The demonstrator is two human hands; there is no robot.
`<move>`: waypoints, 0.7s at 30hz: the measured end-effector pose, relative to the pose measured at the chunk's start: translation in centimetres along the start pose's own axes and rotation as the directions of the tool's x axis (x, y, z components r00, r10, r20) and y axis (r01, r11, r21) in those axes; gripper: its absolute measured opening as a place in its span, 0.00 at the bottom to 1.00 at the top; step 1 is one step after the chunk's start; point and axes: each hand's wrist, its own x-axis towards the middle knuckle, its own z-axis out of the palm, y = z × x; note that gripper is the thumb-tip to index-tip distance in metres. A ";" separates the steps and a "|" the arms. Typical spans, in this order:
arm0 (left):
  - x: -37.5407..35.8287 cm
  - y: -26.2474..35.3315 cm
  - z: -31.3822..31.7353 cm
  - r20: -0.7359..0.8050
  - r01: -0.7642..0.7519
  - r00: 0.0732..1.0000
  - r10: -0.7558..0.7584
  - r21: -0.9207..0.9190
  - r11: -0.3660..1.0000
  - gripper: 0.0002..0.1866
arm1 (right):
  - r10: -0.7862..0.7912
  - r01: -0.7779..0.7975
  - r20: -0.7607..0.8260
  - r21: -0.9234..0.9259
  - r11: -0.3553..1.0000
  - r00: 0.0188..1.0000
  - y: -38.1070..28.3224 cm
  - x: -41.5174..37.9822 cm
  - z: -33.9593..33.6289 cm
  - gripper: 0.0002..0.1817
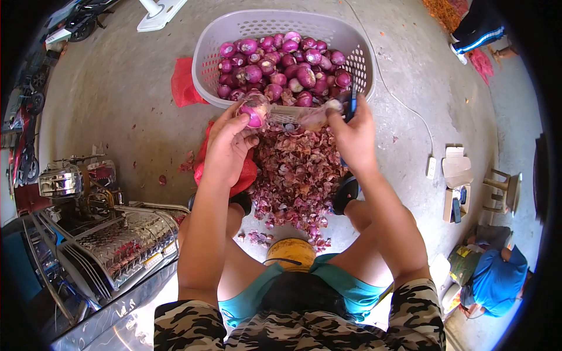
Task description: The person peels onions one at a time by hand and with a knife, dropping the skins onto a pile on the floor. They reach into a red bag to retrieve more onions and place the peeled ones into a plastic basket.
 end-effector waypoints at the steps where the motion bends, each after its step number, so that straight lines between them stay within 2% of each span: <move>1: -0.1 0.3 0.0 -0.012 -0.023 1.000 0.023 0.018 1.000 0.26 | 0.020 -0.009 0.087 -0.125 0.992 0.996 -0.3 -0.1 0.0 0.20; 3: -0.2 0.4 0.3 -0.036 -0.056 0.997 0.062 0.135 0.989 0.25 | 0.090 0.006 0.245 -0.368 0.930 0.965 -1.2 -0.8 -0.3 0.22; 6: -0.3 0.4 1.2 -0.041 -0.102 0.993 0.115 0.235 0.967 0.25 | 0.118 0.009 0.277 -0.416 0.909 0.954 -2.3 -1.9 0.4 0.24; 7: -0.3 0.3 1.4 -0.041 -0.118 0.990 0.132 0.256 0.960 0.25 | 0.011 0.118 0.294 -0.419 0.901 0.956 -2.2 -2.2 0.6 0.23; 10: -0.3 0.1 1.6 -0.073 -0.121 0.986 0.148 0.296 0.947 0.26 | -0.033 0.134 0.352 -0.269 0.954 0.936 -2.2 -2.7 0.8 0.21; 13: -0.3 -0.1 1.4 -0.054 -0.131 0.987 0.154 0.300 0.945 0.26 | -0.038 0.171 0.484 -0.232 0.958 0.874 -2.3 -2.9 1.0 0.20; 16: -0.3 -0.2 1.0 -0.021 -0.102 0.993 0.113 0.288 0.952 0.26 | 0.003 0.125 0.484 -0.231 0.965 0.875 -2.1 -2.9 1.3 0.19; 19: -0.5 -0.3 0.6 0.009 -0.085 0.996 0.085 0.229 0.970 0.26 | -0.008 0.119 0.382 -0.267 0.956 0.924 -1.3 -2.6 1.7 0.19; 21: -0.4 -0.3 0.8 0.002 -0.095 0.995 0.098 0.279 0.956 0.26 | -0.053 0.136 0.387 -0.190 0.972 0.920 -1.7 -2.7 1.6 0.18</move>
